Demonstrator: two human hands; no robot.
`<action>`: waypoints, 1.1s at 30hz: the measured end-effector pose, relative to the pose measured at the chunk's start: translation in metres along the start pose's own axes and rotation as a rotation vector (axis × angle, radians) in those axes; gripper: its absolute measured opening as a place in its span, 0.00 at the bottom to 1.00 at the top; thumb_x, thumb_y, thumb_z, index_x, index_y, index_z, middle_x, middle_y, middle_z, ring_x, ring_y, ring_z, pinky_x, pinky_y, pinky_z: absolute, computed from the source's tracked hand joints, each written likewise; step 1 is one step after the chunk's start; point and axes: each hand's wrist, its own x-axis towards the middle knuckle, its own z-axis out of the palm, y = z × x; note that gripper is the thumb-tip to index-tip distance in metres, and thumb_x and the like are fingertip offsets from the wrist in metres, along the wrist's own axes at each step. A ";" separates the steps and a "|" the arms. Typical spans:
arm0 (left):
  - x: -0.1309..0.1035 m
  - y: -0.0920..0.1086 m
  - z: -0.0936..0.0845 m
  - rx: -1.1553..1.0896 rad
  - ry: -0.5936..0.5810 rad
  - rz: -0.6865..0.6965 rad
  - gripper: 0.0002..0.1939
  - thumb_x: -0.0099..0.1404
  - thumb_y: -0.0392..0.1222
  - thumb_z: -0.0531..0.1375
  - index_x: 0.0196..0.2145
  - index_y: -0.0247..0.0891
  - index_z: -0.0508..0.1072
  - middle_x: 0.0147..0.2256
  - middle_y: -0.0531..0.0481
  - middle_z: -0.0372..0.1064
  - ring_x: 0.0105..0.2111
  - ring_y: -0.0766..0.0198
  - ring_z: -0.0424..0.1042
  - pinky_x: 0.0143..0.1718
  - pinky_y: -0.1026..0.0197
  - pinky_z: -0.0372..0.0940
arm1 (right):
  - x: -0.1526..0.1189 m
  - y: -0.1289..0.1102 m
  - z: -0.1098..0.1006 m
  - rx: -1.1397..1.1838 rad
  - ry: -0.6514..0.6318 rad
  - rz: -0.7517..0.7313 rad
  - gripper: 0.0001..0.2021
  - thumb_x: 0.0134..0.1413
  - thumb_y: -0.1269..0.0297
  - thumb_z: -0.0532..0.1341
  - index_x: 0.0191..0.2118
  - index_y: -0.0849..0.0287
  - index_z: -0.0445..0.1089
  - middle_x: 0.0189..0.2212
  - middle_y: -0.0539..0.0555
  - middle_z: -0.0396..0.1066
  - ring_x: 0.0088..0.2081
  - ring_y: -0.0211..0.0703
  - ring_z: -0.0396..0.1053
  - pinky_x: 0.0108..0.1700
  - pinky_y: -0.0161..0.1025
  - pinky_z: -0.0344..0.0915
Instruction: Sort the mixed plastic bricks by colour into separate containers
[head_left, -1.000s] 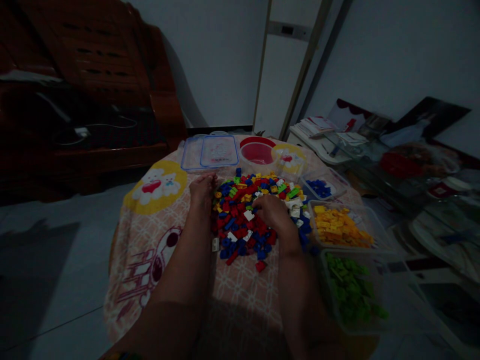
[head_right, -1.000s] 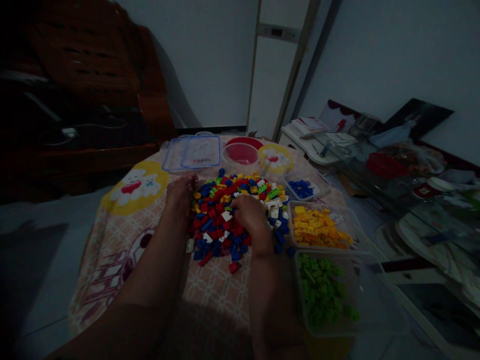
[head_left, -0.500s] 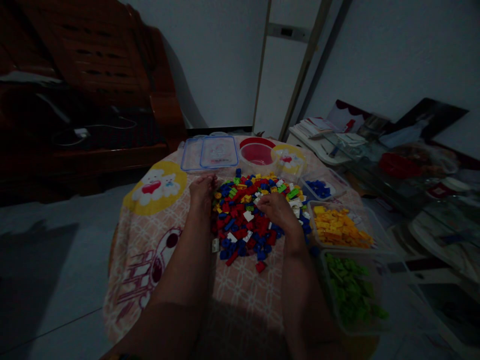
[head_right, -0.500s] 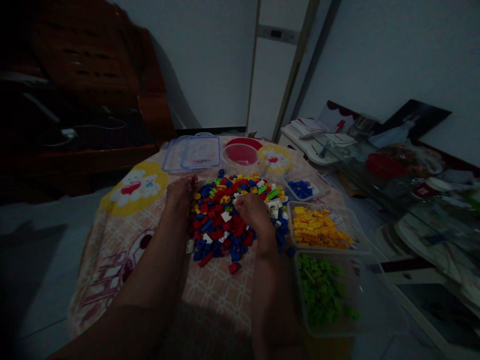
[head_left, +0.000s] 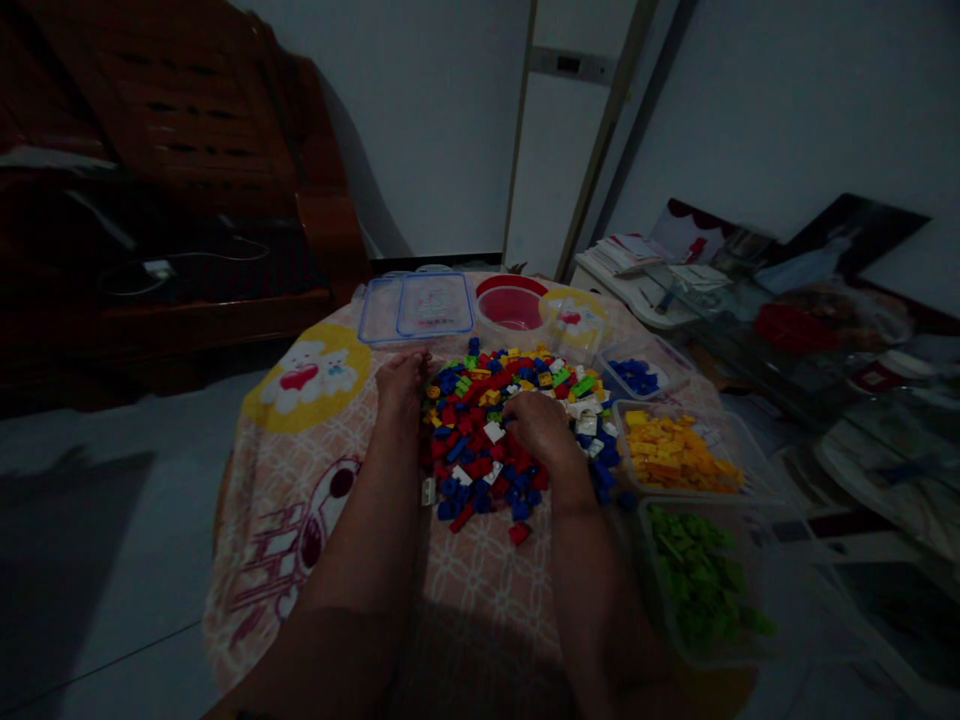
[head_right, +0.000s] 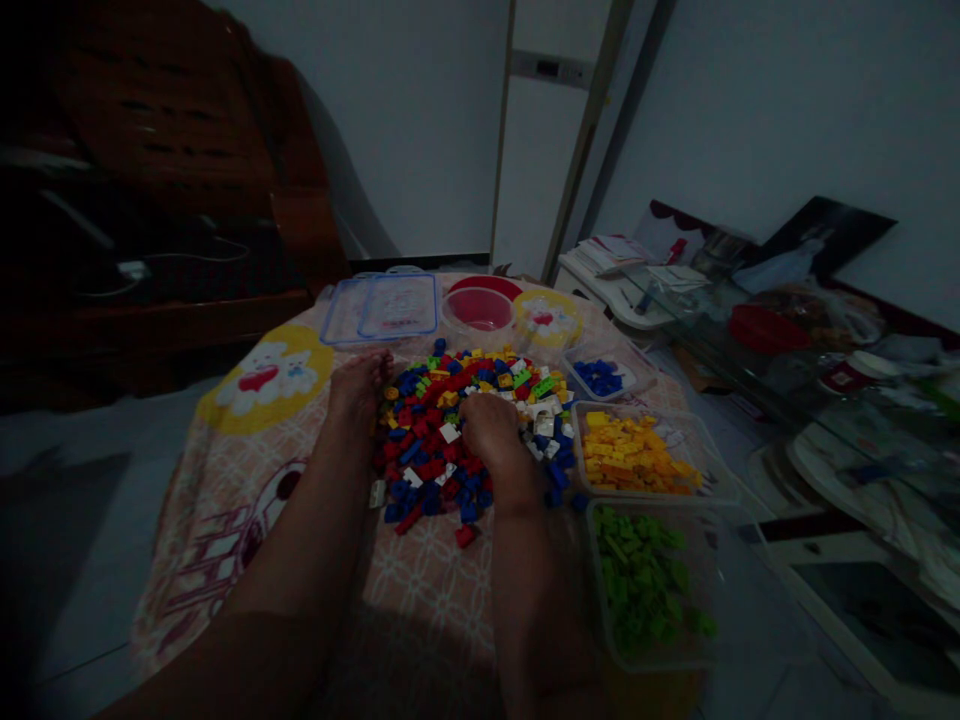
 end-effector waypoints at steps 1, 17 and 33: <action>0.000 0.000 0.000 -0.004 -0.005 -0.002 0.04 0.50 0.29 0.62 0.24 0.35 0.75 0.24 0.49 0.72 0.26 0.65 0.71 0.34 0.63 0.68 | 0.000 0.001 -0.001 0.029 0.002 -0.009 0.12 0.56 0.71 0.61 0.41 0.56 0.81 0.45 0.59 0.80 0.51 0.52 0.75 0.49 0.41 0.67; 0.000 0.000 0.001 0.021 -0.007 0.011 0.04 0.51 0.30 0.63 0.23 0.37 0.74 0.24 0.48 0.72 0.28 0.62 0.71 0.34 0.61 0.67 | 0.010 0.085 0.010 1.538 1.090 0.517 0.12 0.45 0.63 0.65 0.36 0.61 0.69 0.22 0.47 0.72 0.24 0.38 0.76 0.27 0.33 0.75; -0.009 0.005 0.001 -0.029 -0.014 -0.010 0.05 0.51 0.28 0.61 0.25 0.35 0.75 0.25 0.49 0.72 0.27 0.66 0.70 0.35 0.64 0.68 | -0.002 0.019 0.002 1.040 0.126 0.036 0.08 0.47 0.69 0.64 0.34 0.61 0.79 0.18 0.47 0.73 0.18 0.36 0.69 0.22 0.30 0.64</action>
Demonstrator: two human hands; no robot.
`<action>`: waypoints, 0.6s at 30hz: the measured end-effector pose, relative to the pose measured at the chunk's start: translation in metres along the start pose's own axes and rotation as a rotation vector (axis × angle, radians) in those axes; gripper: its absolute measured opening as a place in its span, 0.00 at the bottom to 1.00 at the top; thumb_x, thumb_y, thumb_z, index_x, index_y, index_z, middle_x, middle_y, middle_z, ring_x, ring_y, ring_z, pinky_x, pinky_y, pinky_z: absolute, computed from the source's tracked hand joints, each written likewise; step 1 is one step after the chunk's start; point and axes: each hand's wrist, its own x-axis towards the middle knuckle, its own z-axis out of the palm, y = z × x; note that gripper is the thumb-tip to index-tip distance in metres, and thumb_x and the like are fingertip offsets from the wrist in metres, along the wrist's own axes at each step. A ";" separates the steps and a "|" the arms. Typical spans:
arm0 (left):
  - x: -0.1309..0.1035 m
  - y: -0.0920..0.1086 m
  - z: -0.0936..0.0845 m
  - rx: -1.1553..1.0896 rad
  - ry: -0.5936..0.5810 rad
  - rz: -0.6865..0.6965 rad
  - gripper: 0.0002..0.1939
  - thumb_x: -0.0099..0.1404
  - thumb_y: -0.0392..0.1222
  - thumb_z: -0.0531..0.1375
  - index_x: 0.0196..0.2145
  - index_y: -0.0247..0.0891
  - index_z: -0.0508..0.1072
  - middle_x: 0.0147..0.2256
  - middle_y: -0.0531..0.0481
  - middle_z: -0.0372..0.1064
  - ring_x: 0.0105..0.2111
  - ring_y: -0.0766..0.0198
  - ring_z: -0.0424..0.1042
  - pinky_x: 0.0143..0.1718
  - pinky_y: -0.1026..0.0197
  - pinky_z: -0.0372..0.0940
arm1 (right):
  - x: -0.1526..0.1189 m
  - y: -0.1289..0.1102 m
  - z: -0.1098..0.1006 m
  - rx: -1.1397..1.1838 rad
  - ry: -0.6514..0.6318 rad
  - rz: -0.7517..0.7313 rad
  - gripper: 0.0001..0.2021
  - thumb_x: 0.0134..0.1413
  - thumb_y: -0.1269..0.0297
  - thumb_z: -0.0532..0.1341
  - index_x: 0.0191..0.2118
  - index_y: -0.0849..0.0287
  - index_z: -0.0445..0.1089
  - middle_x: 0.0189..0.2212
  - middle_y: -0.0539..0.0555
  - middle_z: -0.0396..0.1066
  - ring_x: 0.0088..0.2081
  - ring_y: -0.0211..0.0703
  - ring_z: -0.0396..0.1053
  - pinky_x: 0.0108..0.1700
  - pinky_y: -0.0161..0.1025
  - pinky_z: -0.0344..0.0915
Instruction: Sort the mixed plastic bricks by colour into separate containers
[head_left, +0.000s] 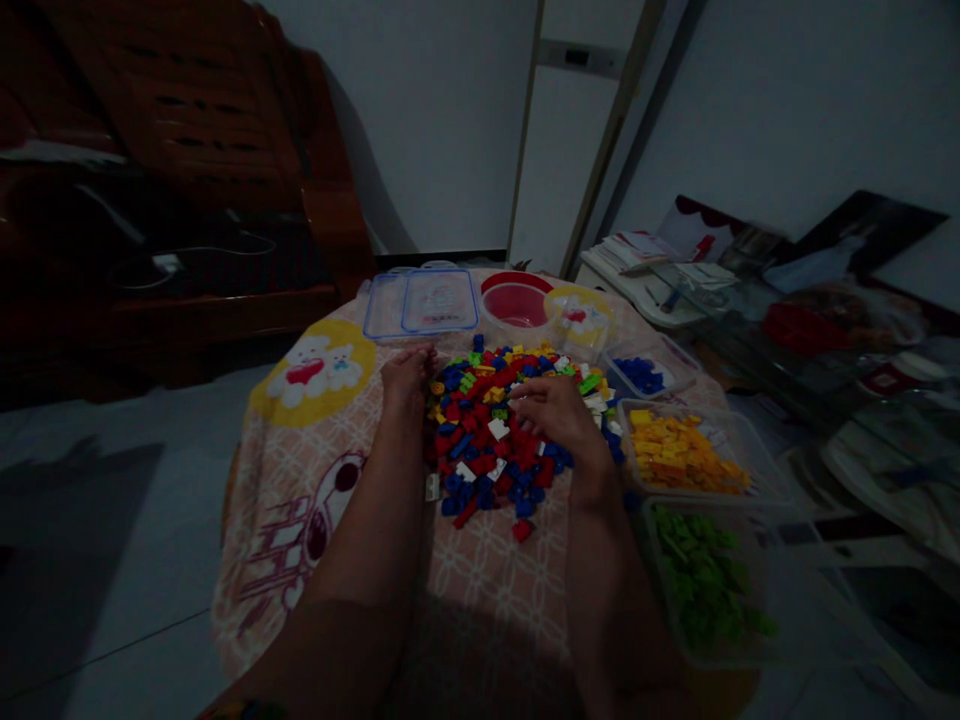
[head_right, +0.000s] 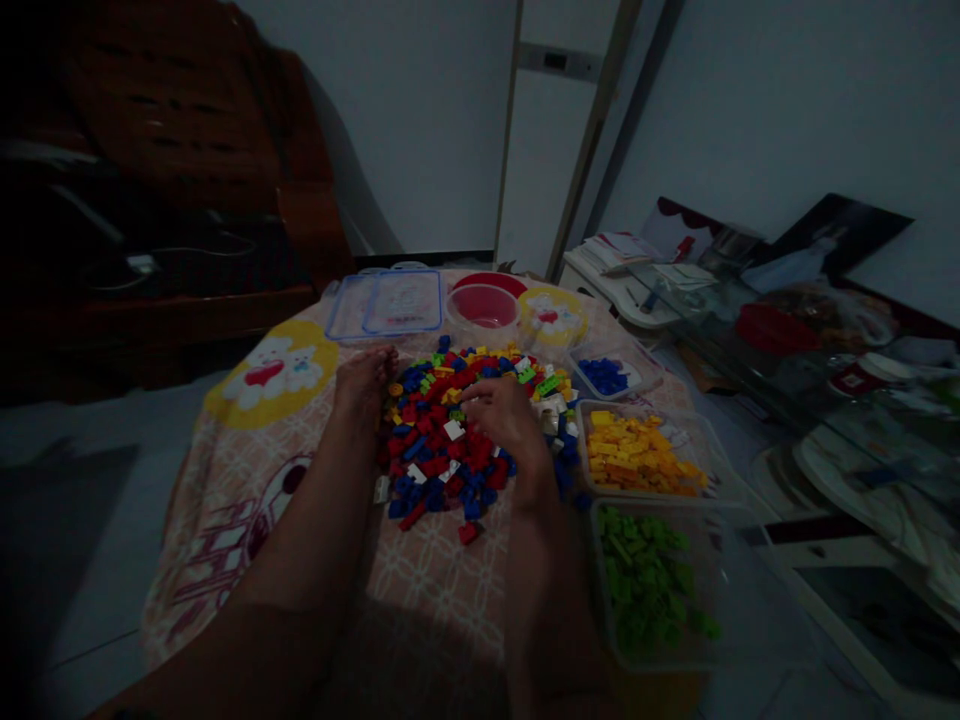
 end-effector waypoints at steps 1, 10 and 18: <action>0.000 0.000 0.000 0.004 0.001 0.003 0.05 0.51 0.28 0.61 0.25 0.35 0.75 0.25 0.49 0.72 0.27 0.66 0.70 0.35 0.63 0.68 | 0.000 -0.004 0.008 -0.087 -0.093 -0.020 0.08 0.48 0.69 0.64 0.34 0.60 0.80 0.18 0.46 0.73 0.19 0.36 0.69 0.24 0.30 0.64; 0.004 -0.002 -0.001 0.017 -0.004 0.014 0.04 0.51 0.29 0.63 0.25 0.35 0.74 0.26 0.49 0.72 0.27 0.65 0.71 0.35 0.63 0.67 | -0.010 -0.026 0.066 -0.966 -0.333 -0.170 0.09 0.55 0.68 0.63 0.39 0.57 0.81 0.42 0.58 0.81 0.48 0.49 0.77 0.46 0.36 0.67; 0.002 0.001 0.002 0.043 0.022 -0.009 0.04 0.50 0.30 0.62 0.25 0.35 0.74 0.25 0.50 0.72 0.27 0.66 0.70 0.33 0.64 0.67 | -0.017 -0.025 0.089 -1.100 -0.308 -0.231 0.10 0.62 0.64 0.61 0.44 0.60 0.78 0.42 0.62 0.80 0.46 0.53 0.78 0.42 0.40 0.71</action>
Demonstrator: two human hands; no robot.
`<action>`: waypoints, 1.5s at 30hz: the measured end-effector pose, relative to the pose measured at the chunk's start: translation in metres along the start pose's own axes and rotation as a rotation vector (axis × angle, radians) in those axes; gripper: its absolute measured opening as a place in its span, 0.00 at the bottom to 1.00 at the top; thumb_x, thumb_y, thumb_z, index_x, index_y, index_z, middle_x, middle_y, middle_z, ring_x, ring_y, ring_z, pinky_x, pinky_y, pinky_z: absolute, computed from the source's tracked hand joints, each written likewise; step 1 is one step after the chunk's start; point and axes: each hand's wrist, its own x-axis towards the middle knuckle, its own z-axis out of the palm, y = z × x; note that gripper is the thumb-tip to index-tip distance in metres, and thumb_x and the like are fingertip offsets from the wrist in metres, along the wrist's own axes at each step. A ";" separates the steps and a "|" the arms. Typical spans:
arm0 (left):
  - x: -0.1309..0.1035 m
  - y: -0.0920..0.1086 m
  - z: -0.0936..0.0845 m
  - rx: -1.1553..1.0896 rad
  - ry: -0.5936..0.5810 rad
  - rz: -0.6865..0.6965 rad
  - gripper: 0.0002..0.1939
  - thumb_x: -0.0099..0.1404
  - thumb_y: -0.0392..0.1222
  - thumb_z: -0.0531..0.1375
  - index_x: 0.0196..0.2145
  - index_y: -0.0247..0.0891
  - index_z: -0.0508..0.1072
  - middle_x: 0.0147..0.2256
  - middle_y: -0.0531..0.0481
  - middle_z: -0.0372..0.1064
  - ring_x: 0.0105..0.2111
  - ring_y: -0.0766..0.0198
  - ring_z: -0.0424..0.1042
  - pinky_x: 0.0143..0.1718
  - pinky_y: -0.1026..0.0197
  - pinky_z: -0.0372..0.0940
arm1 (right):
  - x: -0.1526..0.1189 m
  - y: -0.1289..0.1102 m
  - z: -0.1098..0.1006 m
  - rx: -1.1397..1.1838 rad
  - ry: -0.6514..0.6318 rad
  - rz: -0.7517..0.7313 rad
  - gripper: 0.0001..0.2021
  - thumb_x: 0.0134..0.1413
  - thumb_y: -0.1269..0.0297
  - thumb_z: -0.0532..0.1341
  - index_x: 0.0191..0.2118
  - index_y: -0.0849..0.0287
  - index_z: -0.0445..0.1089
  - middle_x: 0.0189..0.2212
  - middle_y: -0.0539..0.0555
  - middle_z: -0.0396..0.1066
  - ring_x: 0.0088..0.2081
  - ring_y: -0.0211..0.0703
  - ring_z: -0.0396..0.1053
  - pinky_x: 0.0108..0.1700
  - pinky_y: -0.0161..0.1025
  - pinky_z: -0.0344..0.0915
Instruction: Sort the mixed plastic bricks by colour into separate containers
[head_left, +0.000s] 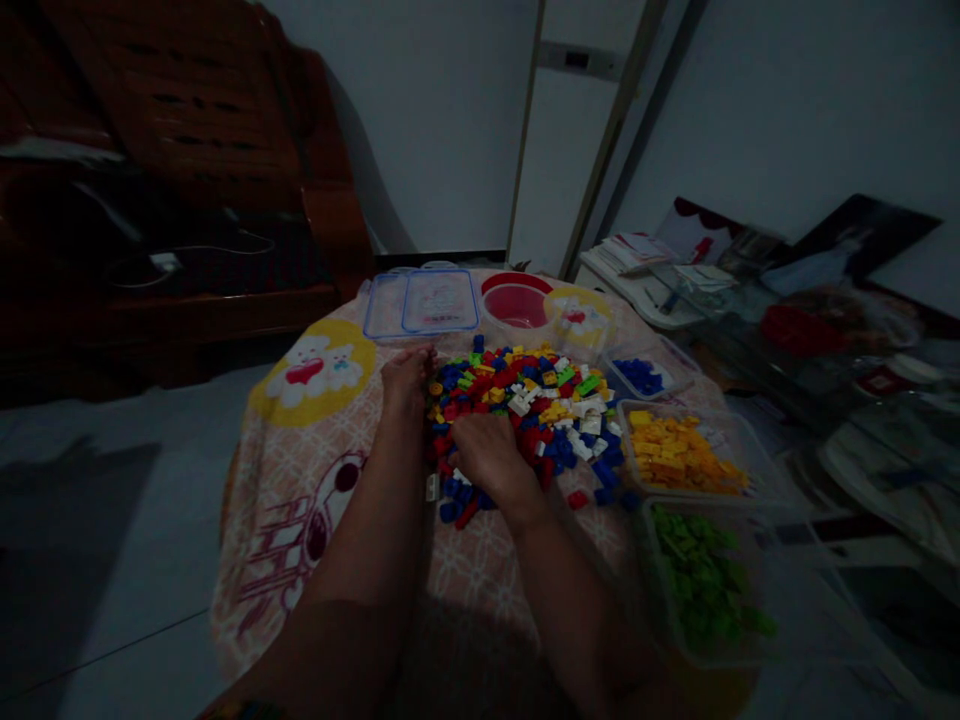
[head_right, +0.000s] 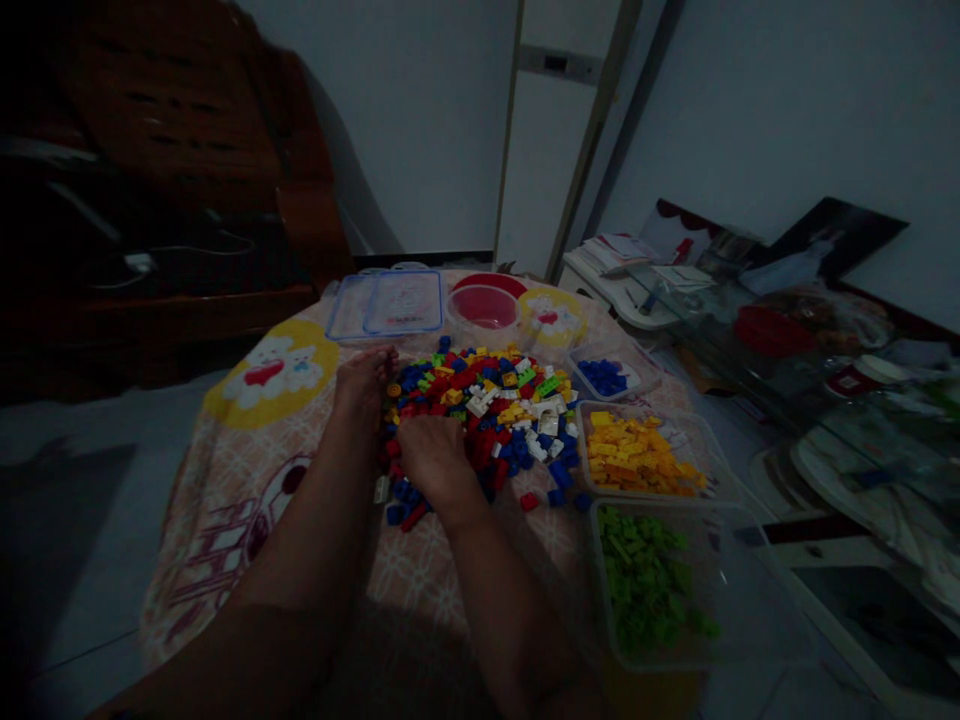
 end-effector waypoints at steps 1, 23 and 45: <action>-0.001 0.000 0.000 -0.003 0.005 -0.001 0.04 0.51 0.29 0.61 0.25 0.35 0.74 0.25 0.51 0.72 0.27 0.66 0.70 0.33 0.65 0.67 | 0.000 -0.001 0.001 -0.003 -0.002 0.000 0.10 0.63 0.65 0.59 0.43 0.60 0.78 0.42 0.62 0.80 0.46 0.52 0.78 0.42 0.40 0.71; 0.000 -0.002 -0.002 -0.085 -0.021 0.000 0.04 0.50 0.28 0.63 0.24 0.34 0.75 0.23 0.51 0.72 0.25 0.68 0.70 0.31 0.67 0.68 | -0.020 0.142 -0.010 1.379 1.196 0.624 0.11 0.44 0.57 0.63 0.30 0.60 0.68 0.17 0.47 0.70 0.17 0.38 0.71 0.19 0.31 0.67; -0.015 0.013 0.006 0.300 -0.202 0.276 0.09 0.48 0.42 0.65 0.28 0.34 0.79 0.24 0.51 0.72 0.22 0.68 0.65 0.25 0.66 0.59 | -0.021 0.152 0.004 1.061 1.179 0.678 0.19 0.48 0.60 0.56 0.42 0.65 0.77 0.24 0.53 0.74 0.21 0.41 0.71 0.23 0.36 0.68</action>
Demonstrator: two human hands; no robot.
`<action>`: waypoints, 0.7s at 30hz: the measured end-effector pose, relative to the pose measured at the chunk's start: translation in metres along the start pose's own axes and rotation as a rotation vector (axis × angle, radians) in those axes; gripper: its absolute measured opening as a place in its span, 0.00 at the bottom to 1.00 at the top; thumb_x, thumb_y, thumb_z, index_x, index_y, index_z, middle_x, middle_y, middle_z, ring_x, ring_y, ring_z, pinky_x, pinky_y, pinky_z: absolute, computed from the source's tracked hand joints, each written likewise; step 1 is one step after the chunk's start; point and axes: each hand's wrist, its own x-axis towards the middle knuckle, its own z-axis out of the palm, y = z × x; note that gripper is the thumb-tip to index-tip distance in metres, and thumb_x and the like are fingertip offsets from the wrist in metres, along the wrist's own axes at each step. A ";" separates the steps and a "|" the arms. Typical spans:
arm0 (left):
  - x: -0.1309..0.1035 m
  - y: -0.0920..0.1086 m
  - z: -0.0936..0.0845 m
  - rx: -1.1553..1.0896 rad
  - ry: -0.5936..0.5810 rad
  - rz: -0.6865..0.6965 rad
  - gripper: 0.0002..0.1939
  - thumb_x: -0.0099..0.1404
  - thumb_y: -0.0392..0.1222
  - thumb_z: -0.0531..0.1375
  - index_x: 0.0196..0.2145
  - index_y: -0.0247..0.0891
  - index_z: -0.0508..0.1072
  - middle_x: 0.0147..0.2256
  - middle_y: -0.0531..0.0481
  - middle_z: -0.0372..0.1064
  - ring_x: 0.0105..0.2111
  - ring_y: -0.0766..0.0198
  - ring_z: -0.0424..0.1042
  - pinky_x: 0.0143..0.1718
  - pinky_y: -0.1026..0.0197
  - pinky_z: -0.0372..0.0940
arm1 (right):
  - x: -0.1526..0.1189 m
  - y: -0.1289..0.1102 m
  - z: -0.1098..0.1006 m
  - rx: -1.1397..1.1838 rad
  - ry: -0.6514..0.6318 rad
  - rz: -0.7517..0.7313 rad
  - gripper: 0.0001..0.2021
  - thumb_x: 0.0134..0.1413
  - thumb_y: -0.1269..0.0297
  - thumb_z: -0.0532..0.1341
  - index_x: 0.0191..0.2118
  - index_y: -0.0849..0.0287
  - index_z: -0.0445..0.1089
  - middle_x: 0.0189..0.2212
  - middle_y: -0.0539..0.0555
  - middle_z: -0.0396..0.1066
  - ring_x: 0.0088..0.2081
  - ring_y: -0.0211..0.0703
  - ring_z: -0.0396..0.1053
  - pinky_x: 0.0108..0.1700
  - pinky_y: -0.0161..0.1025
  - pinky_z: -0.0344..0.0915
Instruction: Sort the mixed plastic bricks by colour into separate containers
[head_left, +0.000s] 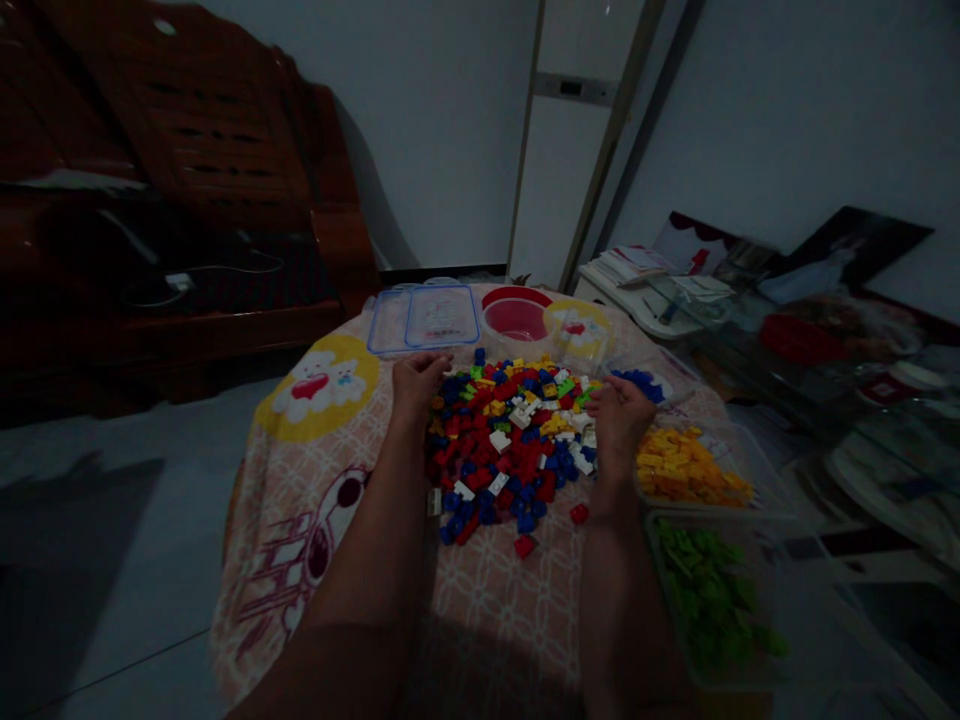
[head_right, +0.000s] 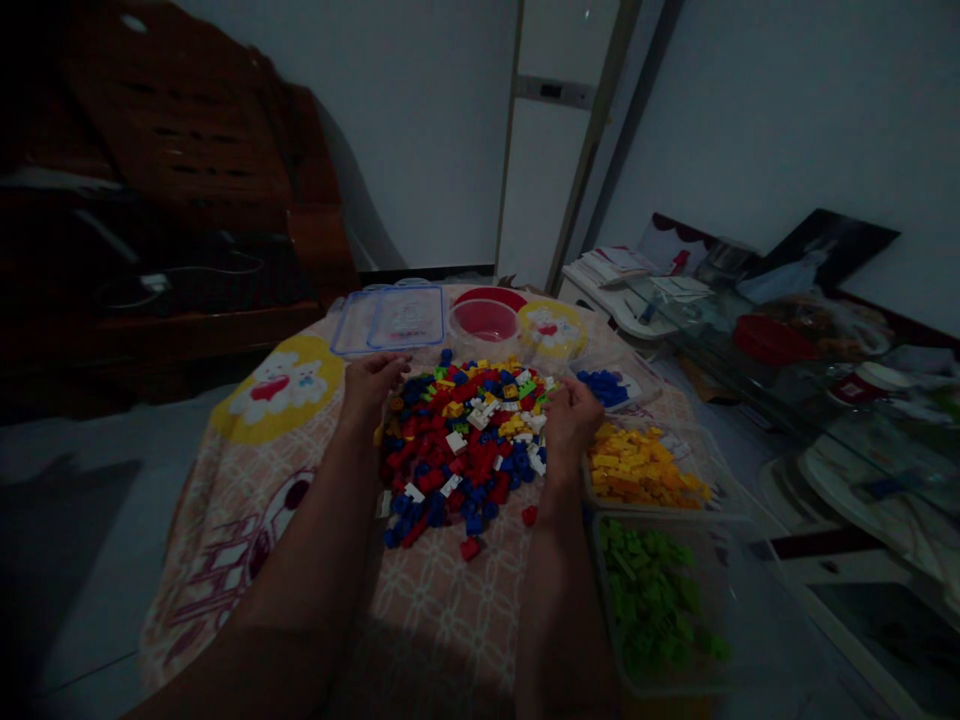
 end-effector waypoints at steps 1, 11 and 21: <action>-0.002 0.004 0.000 0.053 -0.064 0.028 0.10 0.49 0.43 0.66 0.28 0.34 0.79 0.23 0.51 0.73 0.22 0.67 0.65 0.25 0.66 0.59 | -0.001 0.000 0.000 -0.008 -0.009 -0.005 0.19 0.48 0.61 0.56 0.41 0.65 0.77 0.24 0.53 0.74 0.21 0.41 0.70 0.23 0.36 0.67; -0.007 0.021 -0.002 0.483 -0.653 0.081 0.16 0.43 0.49 0.73 0.28 0.39 0.80 0.26 0.47 0.77 0.27 0.58 0.74 0.27 0.62 0.63 | 0.001 0.006 0.002 0.052 0.004 0.019 0.17 0.46 0.60 0.58 0.38 0.64 0.76 0.21 0.49 0.73 0.20 0.39 0.70 0.21 0.33 0.67; -0.014 0.031 0.003 0.683 -0.769 0.136 0.11 0.43 0.47 0.71 0.26 0.41 0.80 0.26 0.50 0.77 0.28 0.59 0.72 0.28 0.62 0.61 | 0.000 0.005 0.001 0.042 -0.009 0.002 0.18 0.47 0.59 0.57 0.38 0.64 0.78 0.21 0.50 0.74 0.20 0.40 0.71 0.22 0.34 0.68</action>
